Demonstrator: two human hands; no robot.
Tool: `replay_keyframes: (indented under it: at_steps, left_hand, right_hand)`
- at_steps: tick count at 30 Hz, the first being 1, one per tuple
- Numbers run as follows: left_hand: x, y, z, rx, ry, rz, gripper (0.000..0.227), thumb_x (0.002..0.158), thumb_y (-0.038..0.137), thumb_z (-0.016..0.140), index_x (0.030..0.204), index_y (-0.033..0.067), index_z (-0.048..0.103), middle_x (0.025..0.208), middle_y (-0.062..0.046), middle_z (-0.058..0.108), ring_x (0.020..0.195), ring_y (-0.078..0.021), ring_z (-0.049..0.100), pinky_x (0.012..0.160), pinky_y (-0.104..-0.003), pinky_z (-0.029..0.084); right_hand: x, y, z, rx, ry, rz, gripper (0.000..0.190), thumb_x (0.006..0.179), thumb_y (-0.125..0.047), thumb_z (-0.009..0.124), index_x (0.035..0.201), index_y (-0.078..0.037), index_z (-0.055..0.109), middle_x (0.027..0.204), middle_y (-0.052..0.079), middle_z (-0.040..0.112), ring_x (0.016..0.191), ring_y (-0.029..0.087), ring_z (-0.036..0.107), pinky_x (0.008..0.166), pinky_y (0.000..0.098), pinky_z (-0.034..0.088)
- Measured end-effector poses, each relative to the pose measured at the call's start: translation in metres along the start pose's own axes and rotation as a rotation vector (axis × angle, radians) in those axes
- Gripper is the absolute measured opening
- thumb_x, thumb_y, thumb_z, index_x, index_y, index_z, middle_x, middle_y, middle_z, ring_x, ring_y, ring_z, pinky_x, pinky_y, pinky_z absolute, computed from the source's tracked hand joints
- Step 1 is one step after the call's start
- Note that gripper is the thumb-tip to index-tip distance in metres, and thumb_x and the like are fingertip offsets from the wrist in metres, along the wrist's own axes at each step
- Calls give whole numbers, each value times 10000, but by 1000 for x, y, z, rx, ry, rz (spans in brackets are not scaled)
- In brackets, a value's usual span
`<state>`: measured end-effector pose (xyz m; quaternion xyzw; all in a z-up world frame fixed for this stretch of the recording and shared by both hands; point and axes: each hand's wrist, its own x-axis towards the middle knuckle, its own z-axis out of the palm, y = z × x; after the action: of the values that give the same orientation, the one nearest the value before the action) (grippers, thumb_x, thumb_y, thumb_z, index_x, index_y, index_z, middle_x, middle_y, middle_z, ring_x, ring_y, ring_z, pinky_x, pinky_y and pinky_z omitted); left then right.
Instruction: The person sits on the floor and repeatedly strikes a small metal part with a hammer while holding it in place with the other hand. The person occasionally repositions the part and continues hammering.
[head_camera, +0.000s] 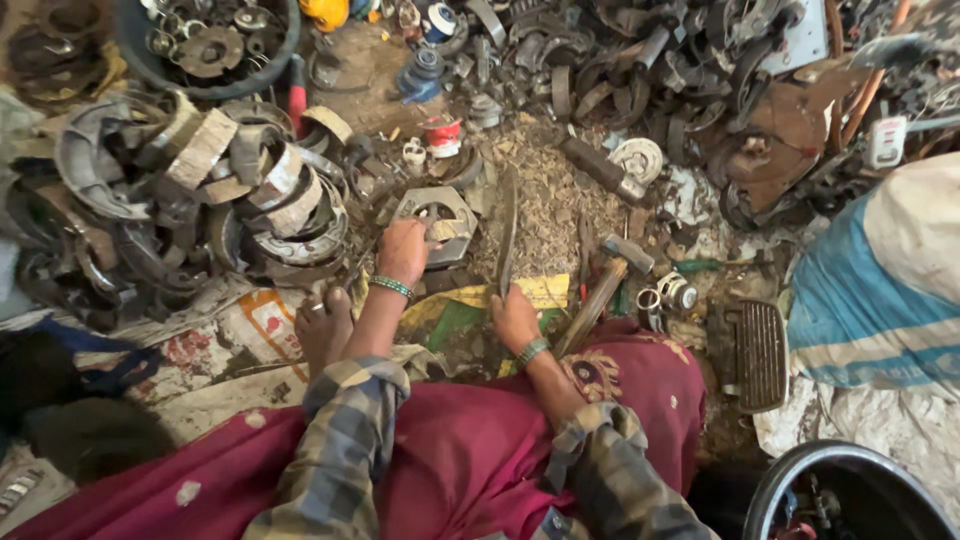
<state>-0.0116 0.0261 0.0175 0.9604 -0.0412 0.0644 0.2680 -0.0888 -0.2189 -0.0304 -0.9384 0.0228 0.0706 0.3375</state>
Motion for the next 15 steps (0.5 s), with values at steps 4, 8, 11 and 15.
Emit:
replay_keyframes:
  at_steps: [4, 8, 11, 15]
  left_hand:
    - [-2, -3, 0, 22, 64, 33, 356, 736, 264, 864, 987, 30, 767, 946, -196, 721, 954, -399, 686, 850, -478, 545]
    - [-1, -13, 17, -84, 99, 37, 338, 778, 232, 825, 1054, 51, 751, 942, -195, 712, 923, -389, 687, 820, -484, 542]
    - [1, -28, 29, -16, 121, 82, 323, 722, 286, 842, 894, 34, 739, 898, -201, 705, 908, -404, 675, 819, -499, 532]
    - [10, -36, 53, 127, 134, 50, 109, 852, 186, 764, 867, 80, 745, 919, -196, 703, 924, -381, 689, 836, -485, 545]
  right_hand:
    - [-33, -45, -37, 76, 88, -86, 386, 975, -323, 623, 1218, -28, 569, 927, 267, 715, 856, 462, 689, 735, 524, 535]
    - [-56, -69, -49, 258, 271, -226, 425, 982, -240, 613, 1303, 14, 501, 884, 264, 679, 763, 449, 684, 667, 506, 536]
    - [-54, -59, -30, 242, 305, -232, 360, 1010, -254, 607, 1252, -1, 520, 843, 273, 673, 737, 462, 666, 648, 531, 513]
    - [-45, -29, -11, -251, -125, -142, 439, 1028, -247, 564, 1348, 23, 434, 847, 288, 703, 778, 485, 669, 685, 573, 516]
